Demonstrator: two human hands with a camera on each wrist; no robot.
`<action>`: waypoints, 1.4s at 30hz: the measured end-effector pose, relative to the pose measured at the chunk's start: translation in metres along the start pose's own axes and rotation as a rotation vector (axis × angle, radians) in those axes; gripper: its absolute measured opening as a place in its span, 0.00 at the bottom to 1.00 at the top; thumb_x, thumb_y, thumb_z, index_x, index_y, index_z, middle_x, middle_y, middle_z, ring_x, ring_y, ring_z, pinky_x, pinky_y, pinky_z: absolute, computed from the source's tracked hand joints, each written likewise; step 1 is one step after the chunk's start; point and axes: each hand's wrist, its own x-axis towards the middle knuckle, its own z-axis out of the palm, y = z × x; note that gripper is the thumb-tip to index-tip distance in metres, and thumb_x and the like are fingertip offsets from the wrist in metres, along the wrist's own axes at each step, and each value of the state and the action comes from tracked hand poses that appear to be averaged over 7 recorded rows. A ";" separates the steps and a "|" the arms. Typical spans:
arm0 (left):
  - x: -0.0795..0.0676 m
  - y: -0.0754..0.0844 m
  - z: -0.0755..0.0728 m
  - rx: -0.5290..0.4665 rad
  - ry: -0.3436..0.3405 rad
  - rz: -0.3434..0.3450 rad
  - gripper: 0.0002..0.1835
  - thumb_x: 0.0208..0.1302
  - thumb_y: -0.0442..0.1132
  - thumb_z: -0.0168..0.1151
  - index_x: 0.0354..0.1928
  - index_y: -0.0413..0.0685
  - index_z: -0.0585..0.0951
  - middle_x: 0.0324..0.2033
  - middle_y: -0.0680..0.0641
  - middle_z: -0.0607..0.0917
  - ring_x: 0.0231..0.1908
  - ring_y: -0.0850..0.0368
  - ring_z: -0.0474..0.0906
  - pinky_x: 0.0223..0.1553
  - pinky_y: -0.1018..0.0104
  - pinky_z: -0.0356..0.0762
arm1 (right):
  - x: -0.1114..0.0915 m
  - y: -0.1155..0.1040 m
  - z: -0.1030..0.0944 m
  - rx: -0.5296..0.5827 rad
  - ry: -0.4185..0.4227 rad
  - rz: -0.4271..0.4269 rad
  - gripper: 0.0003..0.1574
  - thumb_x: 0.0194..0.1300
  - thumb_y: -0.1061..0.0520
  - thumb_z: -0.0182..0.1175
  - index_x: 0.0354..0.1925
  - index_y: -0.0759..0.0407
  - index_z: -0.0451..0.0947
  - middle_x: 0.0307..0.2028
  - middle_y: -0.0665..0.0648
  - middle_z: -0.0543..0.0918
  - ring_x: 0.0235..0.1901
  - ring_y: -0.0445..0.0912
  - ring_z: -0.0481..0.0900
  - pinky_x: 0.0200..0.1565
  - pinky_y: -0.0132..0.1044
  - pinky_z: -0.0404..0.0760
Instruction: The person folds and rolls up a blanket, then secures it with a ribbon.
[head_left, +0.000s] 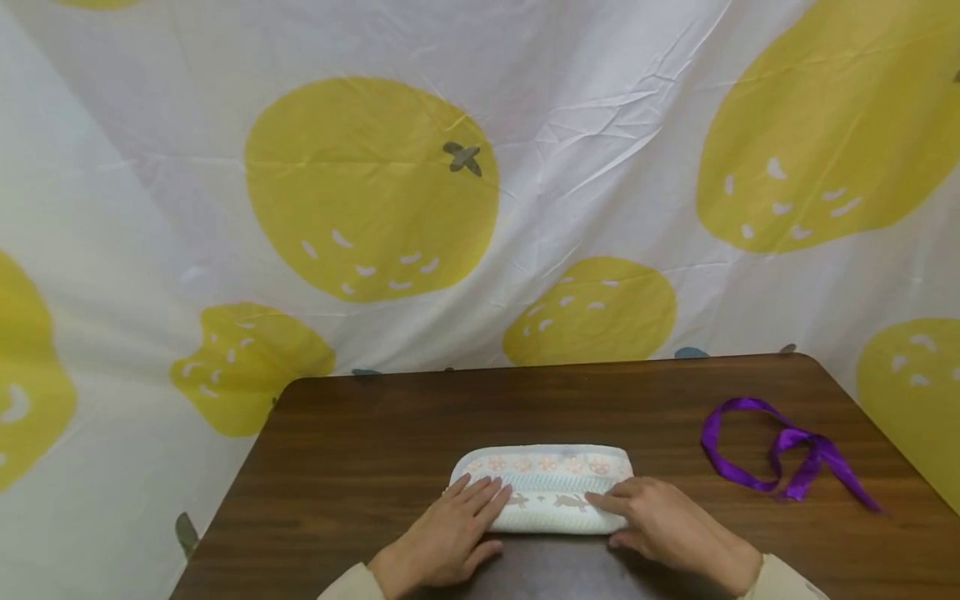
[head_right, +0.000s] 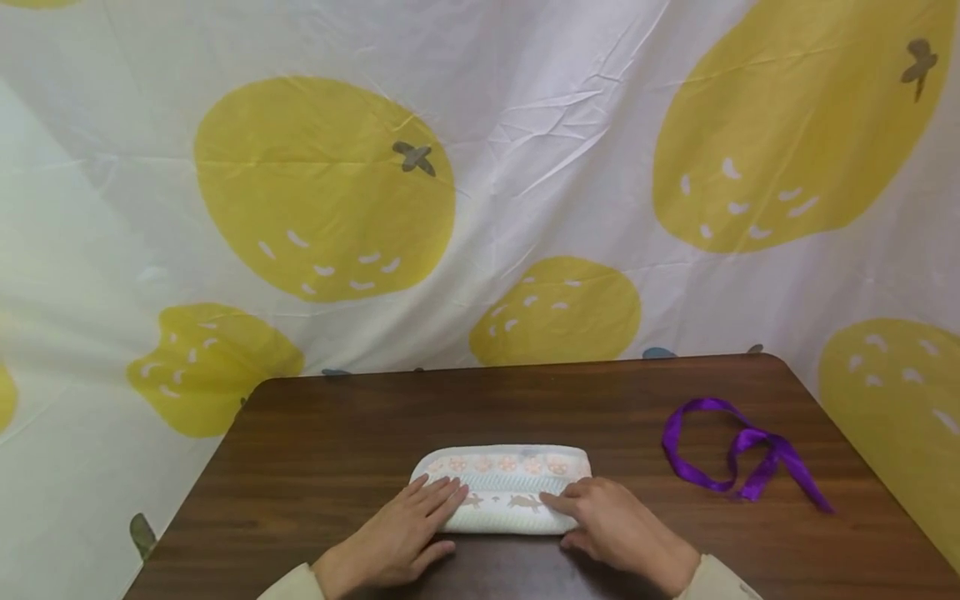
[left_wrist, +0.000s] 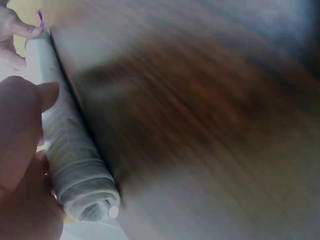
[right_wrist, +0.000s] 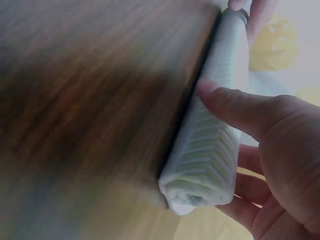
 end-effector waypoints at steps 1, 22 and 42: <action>0.000 -0.001 0.000 -0.004 -0.001 0.002 0.35 0.72 0.55 0.54 0.73 0.43 0.64 0.67 0.43 0.74 0.67 0.49 0.69 0.68 0.50 0.64 | -0.001 0.000 0.000 0.000 -0.004 -0.002 0.37 0.45 0.50 0.78 0.55 0.56 0.83 0.39 0.52 0.86 0.37 0.47 0.84 0.38 0.41 0.84; 0.000 -0.010 0.003 -0.159 0.101 0.021 0.29 0.72 0.47 0.59 0.72 0.53 0.67 0.59 0.51 0.81 0.59 0.58 0.77 0.60 0.58 0.74 | -0.001 0.005 0.001 0.108 -0.004 0.025 0.38 0.47 0.56 0.77 0.59 0.55 0.80 0.40 0.51 0.89 0.35 0.44 0.86 0.35 0.38 0.85; -0.001 -0.014 -0.020 -0.621 -0.062 -0.021 0.21 0.77 0.46 0.50 0.66 0.50 0.73 0.55 0.55 0.83 0.46 0.66 0.75 0.49 0.71 0.75 | -0.008 0.013 -0.008 0.587 -0.113 0.006 0.17 0.71 0.54 0.59 0.57 0.50 0.74 0.48 0.46 0.85 0.45 0.41 0.83 0.43 0.39 0.83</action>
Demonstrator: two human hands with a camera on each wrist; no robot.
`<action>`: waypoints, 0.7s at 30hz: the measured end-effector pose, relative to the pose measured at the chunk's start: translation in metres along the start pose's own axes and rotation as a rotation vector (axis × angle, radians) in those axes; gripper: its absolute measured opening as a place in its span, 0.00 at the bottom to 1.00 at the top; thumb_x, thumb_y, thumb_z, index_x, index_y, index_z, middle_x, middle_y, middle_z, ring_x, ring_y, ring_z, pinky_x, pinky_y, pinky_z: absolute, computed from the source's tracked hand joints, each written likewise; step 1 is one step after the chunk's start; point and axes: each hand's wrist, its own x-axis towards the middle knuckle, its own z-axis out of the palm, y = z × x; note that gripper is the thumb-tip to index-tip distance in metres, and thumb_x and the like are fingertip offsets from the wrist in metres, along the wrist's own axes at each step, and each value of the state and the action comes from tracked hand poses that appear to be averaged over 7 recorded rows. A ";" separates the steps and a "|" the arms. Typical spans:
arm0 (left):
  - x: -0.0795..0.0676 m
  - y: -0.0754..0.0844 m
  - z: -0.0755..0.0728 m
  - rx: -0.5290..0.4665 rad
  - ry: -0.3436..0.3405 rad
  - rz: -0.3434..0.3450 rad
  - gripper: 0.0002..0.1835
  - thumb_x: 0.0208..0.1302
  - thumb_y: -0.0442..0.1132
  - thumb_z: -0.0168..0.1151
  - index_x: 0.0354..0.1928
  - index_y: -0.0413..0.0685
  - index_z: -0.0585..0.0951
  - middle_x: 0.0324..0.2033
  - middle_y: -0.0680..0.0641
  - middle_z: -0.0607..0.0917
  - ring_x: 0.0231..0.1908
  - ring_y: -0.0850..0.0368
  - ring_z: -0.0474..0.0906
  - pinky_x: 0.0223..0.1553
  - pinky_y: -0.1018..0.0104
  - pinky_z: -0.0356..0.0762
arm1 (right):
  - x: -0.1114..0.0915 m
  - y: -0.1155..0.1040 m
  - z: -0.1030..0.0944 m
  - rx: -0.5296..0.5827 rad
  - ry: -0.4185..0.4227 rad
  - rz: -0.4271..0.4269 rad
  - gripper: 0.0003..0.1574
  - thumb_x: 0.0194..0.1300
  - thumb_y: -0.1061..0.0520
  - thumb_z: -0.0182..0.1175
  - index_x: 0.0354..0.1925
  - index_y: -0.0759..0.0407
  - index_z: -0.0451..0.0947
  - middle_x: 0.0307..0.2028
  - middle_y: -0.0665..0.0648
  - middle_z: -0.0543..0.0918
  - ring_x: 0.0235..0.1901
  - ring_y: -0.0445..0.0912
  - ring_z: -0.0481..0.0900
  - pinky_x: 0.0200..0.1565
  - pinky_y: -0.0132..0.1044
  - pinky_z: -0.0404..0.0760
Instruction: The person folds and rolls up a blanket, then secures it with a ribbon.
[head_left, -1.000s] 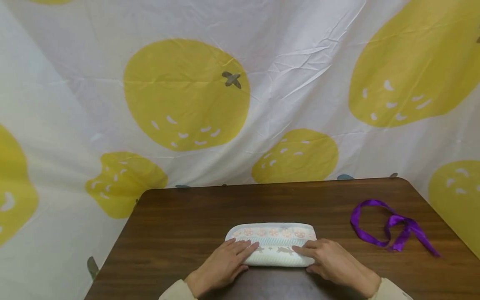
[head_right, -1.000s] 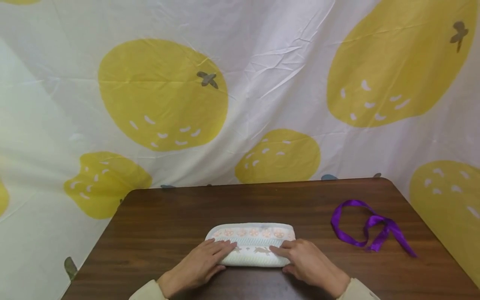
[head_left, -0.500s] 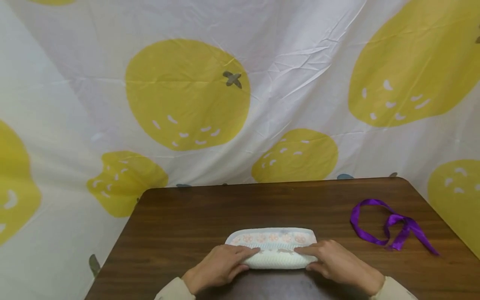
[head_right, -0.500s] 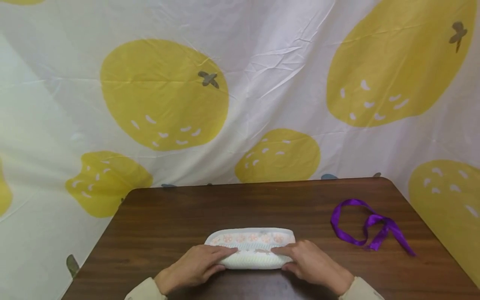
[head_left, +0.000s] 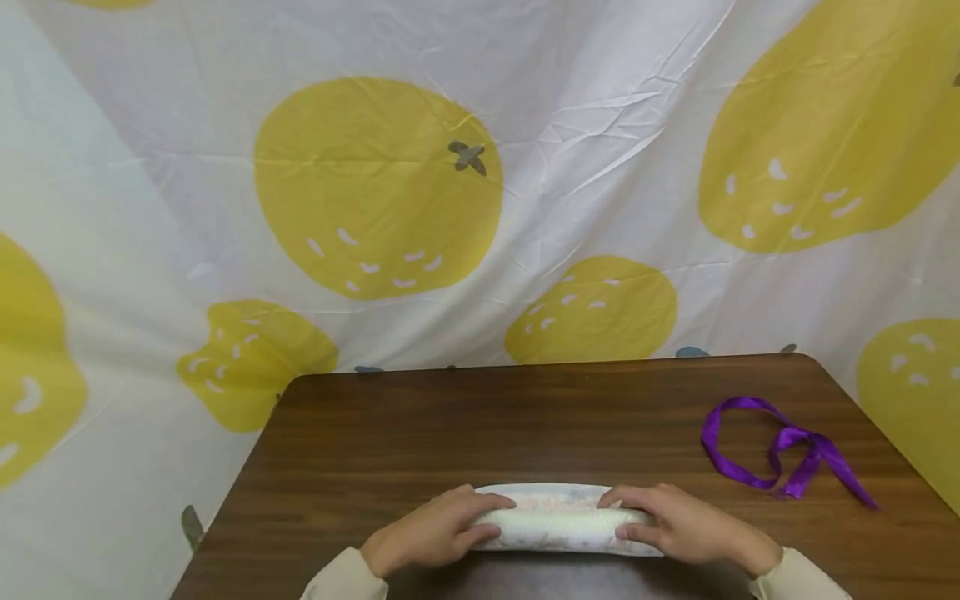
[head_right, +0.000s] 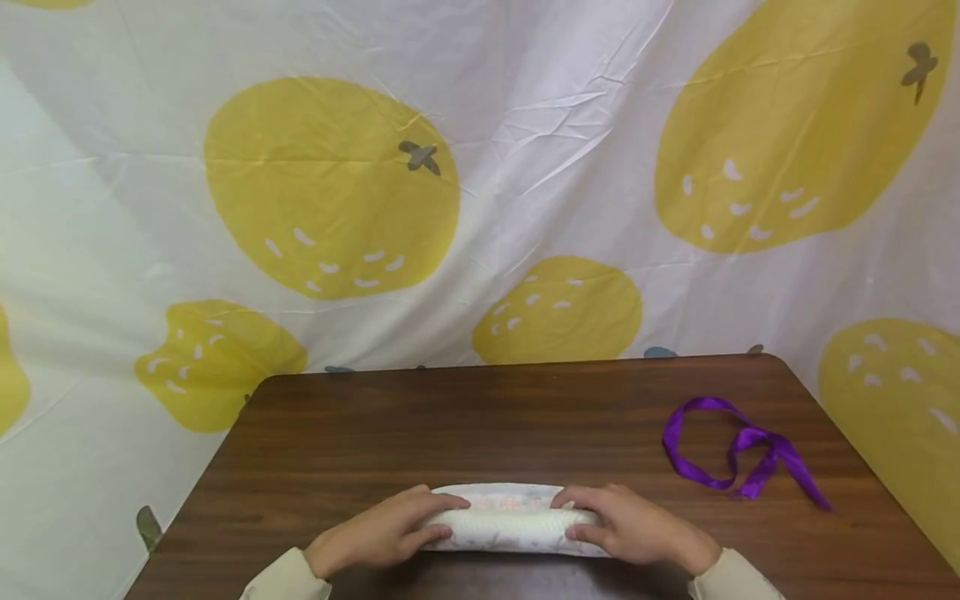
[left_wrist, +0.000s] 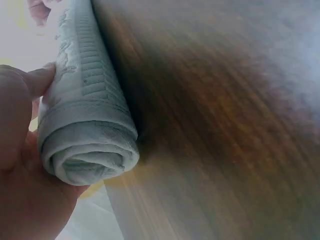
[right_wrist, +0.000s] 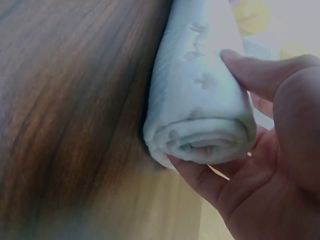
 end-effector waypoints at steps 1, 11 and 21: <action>0.001 0.000 0.000 0.005 0.005 -0.010 0.21 0.77 0.46 0.50 0.67 0.50 0.73 0.55 0.54 0.83 0.47 0.65 0.76 0.50 0.70 0.76 | 0.000 0.001 0.000 0.008 0.012 0.001 0.17 0.71 0.55 0.59 0.56 0.50 0.74 0.48 0.47 0.84 0.46 0.42 0.82 0.43 0.39 0.83; 0.007 0.001 0.010 0.217 0.220 -0.072 0.16 0.71 0.47 0.59 0.56 0.49 0.81 0.48 0.51 0.86 0.48 0.56 0.83 0.48 0.60 0.81 | 0.004 0.004 0.007 -0.147 0.155 0.002 0.14 0.65 0.58 0.65 0.50 0.52 0.80 0.43 0.44 0.84 0.41 0.39 0.78 0.40 0.36 0.79; 0.016 0.004 0.021 0.540 0.530 0.165 0.07 0.58 0.37 0.68 0.38 0.53 0.84 0.35 0.58 0.86 0.35 0.62 0.78 0.31 0.70 0.72 | 0.013 -0.001 0.015 -0.443 0.337 -0.110 0.21 0.49 0.63 0.72 0.42 0.50 0.81 0.38 0.44 0.77 0.38 0.39 0.74 0.39 0.36 0.74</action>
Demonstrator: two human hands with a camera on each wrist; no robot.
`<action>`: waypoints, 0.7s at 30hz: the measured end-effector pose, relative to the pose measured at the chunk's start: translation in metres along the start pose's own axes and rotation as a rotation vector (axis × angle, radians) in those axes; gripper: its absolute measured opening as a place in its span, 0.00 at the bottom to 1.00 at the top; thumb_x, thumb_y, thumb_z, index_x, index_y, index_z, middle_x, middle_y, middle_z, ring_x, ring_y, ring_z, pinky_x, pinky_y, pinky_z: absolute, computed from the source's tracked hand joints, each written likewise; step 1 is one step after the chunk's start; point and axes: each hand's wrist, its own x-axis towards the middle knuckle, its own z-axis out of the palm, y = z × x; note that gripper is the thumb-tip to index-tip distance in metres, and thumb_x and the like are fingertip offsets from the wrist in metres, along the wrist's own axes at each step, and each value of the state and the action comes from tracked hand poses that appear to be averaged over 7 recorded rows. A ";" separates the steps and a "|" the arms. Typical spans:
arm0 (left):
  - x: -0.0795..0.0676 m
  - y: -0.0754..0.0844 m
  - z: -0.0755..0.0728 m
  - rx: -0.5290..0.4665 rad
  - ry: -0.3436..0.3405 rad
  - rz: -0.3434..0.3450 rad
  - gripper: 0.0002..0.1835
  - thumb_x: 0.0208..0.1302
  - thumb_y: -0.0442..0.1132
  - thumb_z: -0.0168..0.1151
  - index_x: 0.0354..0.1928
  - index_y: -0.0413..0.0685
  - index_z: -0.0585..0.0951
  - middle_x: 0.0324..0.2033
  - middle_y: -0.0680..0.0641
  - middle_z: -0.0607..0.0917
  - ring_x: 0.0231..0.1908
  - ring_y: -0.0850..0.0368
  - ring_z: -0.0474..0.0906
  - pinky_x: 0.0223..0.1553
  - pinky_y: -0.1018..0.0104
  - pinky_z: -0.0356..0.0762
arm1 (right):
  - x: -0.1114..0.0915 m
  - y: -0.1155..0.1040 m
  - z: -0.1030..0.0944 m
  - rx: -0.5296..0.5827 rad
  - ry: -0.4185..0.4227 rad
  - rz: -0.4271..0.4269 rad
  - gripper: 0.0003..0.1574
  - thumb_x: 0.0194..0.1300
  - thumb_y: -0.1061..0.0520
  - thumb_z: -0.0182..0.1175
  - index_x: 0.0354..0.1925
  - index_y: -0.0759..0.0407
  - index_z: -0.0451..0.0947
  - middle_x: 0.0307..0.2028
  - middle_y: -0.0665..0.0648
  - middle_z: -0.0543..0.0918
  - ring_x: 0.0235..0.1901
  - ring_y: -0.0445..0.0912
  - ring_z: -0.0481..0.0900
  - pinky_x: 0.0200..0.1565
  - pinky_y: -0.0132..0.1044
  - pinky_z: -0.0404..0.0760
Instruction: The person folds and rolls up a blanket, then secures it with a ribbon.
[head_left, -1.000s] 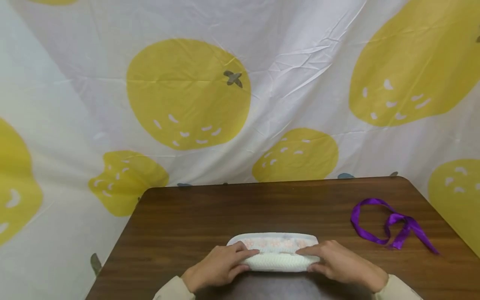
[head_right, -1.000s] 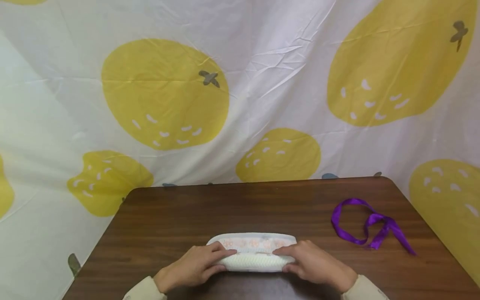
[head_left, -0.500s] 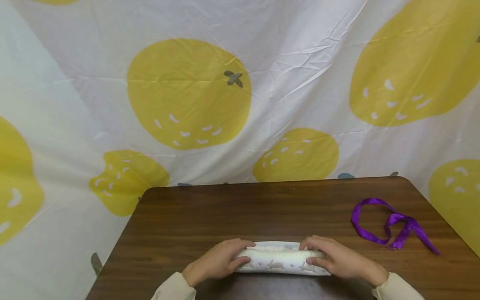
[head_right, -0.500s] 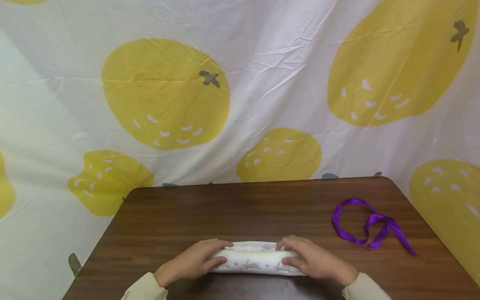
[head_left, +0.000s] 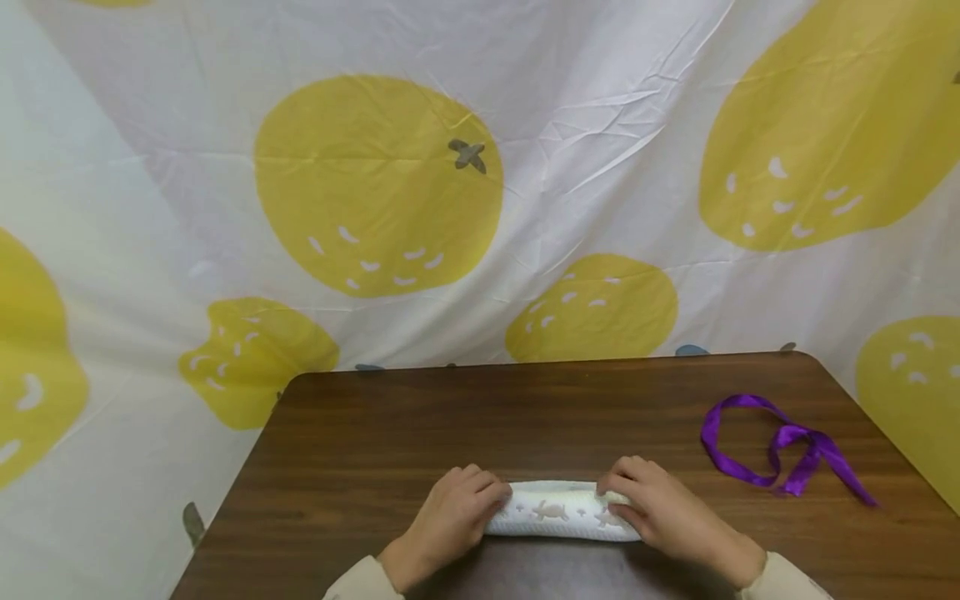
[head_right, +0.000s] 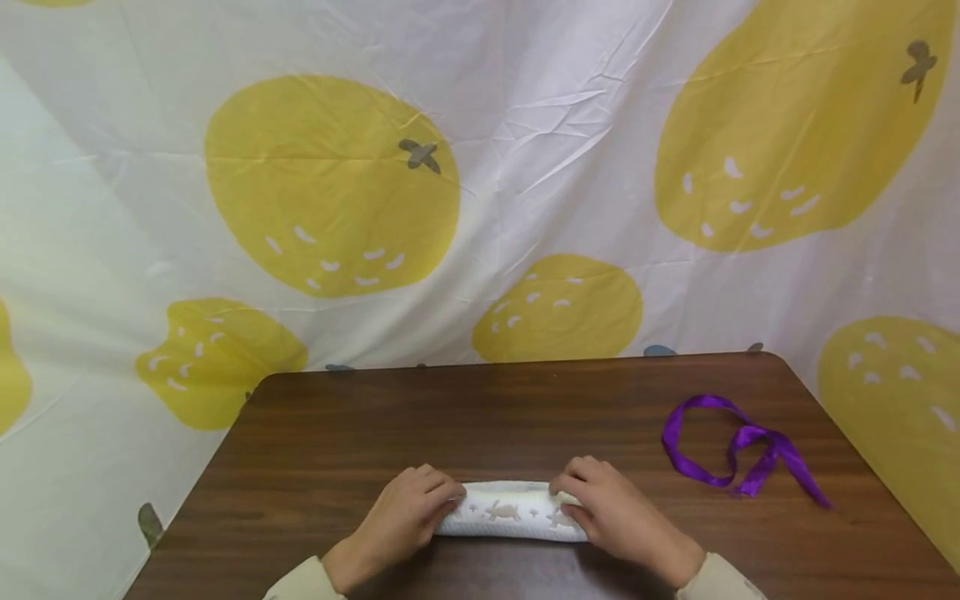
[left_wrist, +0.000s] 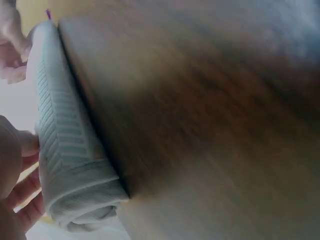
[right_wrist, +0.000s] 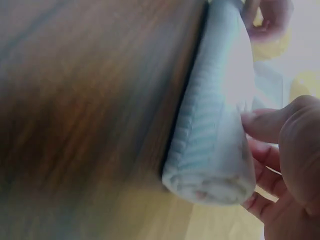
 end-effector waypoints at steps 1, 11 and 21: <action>0.000 0.001 0.000 0.020 0.006 0.016 0.07 0.57 0.35 0.67 0.38 0.53 0.84 0.34 0.58 0.86 0.34 0.62 0.79 0.32 0.70 0.73 | 0.001 -0.002 0.000 -0.029 0.004 -0.016 0.21 0.48 0.65 0.72 0.41 0.49 0.81 0.37 0.44 0.77 0.38 0.40 0.74 0.39 0.36 0.74; -0.007 0.006 -0.003 0.045 -0.249 -0.024 0.25 0.69 0.49 0.60 0.66 0.51 0.75 0.57 0.45 0.83 0.57 0.49 0.79 0.59 0.52 0.75 | -0.002 -0.008 -0.001 -0.181 -0.108 0.025 0.24 0.61 0.54 0.69 0.54 0.62 0.82 0.45 0.57 0.86 0.43 0.49 0.84 0.44 0.47 0.83; -0.002 0.004 -0.008 0.032 -0.588 -0.101 0.33 0.76 0.56 0.45 0.78 0.55 0.54 0.73 0.43 0.65 0.71 0.46 0.63 0.70 0.46 0.59 | -0.006 -0.009 0.002 -0.045 -0.333 0.175 0.34 0.75 0.51 0.53 0.73 0.61 0.60 0.64 0.65 0.75 0.59 0.62 0.75 0.58 0.66 0.69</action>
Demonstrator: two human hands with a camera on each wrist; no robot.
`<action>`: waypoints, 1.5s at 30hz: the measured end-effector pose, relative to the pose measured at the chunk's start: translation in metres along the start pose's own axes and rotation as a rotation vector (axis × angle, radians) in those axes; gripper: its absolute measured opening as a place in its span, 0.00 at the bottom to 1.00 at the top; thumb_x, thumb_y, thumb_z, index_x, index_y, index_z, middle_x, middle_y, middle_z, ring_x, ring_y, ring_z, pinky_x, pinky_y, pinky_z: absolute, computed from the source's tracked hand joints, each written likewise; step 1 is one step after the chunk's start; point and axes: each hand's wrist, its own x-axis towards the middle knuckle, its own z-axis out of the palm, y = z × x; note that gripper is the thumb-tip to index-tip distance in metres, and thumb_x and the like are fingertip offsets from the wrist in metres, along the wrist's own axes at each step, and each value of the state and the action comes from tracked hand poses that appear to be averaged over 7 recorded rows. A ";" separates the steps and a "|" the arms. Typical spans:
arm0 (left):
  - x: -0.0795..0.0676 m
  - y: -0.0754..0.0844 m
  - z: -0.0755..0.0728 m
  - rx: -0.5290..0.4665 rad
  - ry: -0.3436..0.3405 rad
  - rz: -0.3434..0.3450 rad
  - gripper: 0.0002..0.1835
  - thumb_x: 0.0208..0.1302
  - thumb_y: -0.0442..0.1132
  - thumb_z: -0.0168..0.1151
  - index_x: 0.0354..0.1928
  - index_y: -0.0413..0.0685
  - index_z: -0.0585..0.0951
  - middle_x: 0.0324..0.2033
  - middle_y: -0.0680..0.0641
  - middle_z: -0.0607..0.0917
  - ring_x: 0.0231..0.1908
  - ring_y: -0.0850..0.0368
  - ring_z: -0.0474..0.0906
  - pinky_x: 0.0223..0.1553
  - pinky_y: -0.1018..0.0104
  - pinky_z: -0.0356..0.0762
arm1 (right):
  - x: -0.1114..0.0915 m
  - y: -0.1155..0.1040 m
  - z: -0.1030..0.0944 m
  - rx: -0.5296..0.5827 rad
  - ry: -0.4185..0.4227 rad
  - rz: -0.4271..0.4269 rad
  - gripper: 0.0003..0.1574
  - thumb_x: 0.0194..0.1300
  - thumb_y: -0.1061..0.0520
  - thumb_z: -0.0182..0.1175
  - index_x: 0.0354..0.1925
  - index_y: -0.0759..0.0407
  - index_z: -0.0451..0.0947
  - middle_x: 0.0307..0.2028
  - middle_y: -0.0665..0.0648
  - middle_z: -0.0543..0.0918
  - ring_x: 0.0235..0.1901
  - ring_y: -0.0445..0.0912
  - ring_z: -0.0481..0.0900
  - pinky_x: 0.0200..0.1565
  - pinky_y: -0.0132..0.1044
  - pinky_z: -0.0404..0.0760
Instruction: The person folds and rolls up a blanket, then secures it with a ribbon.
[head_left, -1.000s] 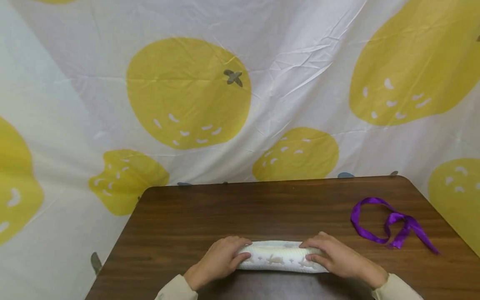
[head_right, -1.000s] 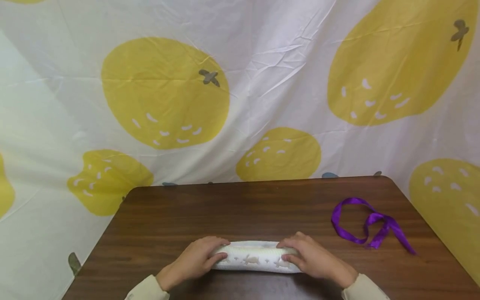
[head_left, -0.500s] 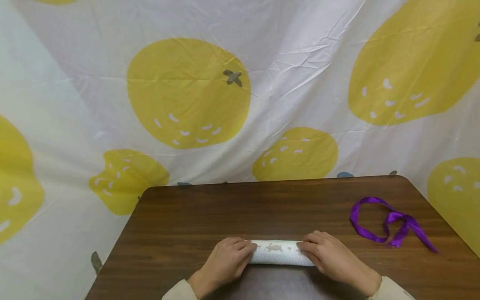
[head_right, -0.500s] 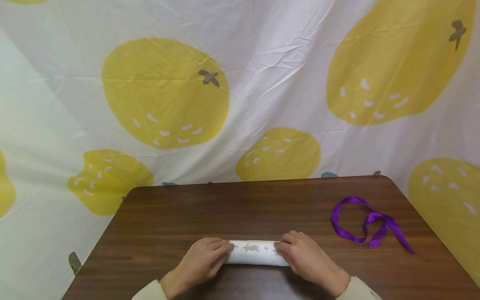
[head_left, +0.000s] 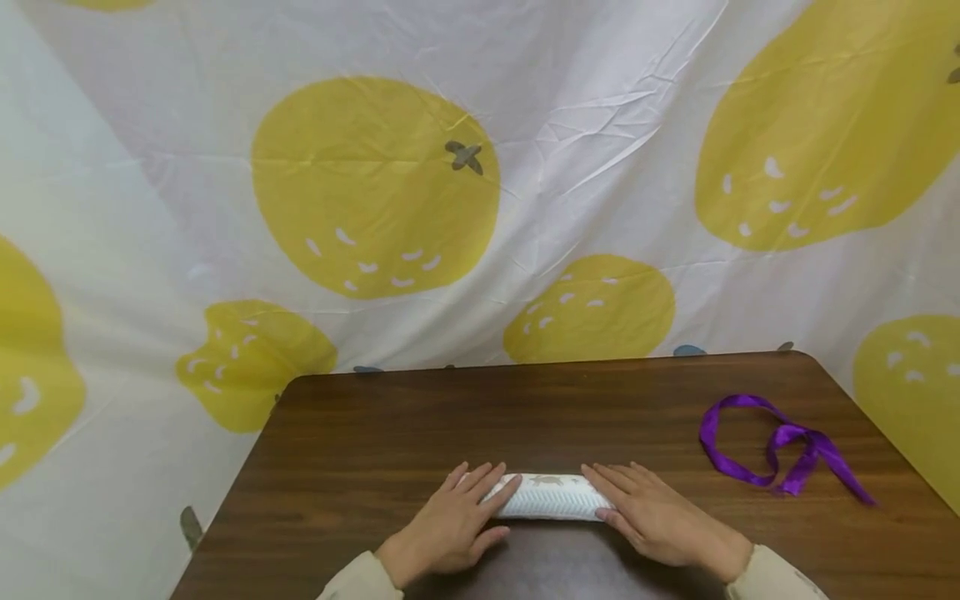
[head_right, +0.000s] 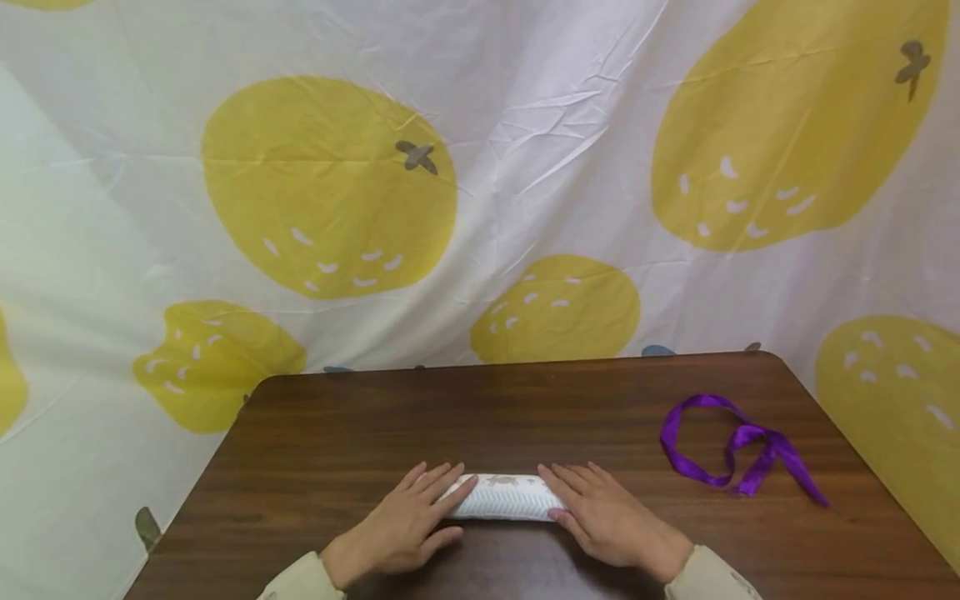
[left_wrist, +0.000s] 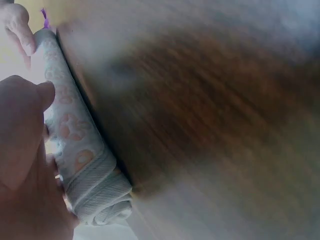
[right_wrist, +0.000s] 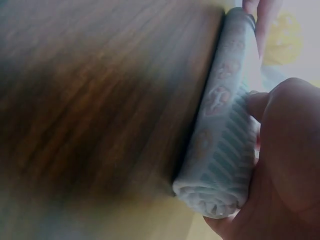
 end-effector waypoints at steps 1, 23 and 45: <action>0.000 0.000 0.000 0.004 -0.026 -0.007 0.33 0.77 0.56 0.43 0.78 0.56 0.53 0.73 0.44 0.64 0.71 0.47 0.62 0.70 0.47 0.59 | 0.000 0.000 0.001 0.012 -0.006 0.006 0.34 0.75 0.51 0.52 0.73 0.61 0.60 0.64 0.65 0.74 0.60 0.62 0.74 0.59 0.67 0.68; 0.011 -0.009 0.008 0.242 0.139 0.073 0.39 0.65 0.47 0.67 0.75 0.57 0.61 0.62 0.46 0.79 0.57 0.53 0.79 0.56 0.55 0.78 | 0.003 0.011 0.006 -0.176 0.007 -0.031 0.52 0.54 0.50 0.73 0.71 0.61 0.63 0.51 0.55 0.82 0.46 0.51 0.81 0.46 0.51 0.82; 0.069 -0.038 0.017 0.403 0.195 -0.091 0.42 0.65 0.45 0.67 0.77 0.63 0.57 0.63 0.47 0.77 0.56 0.51 0.78 0.54 0.53 0.79 | 0.052 0.067 0.004 -0.505 0.146 -0.087 0.56 0.44 0.50 0.78 0.69 0.57 0.67 0.45 0.57 0.82 0.40 0.54 0.81 0.42 0.47 0.80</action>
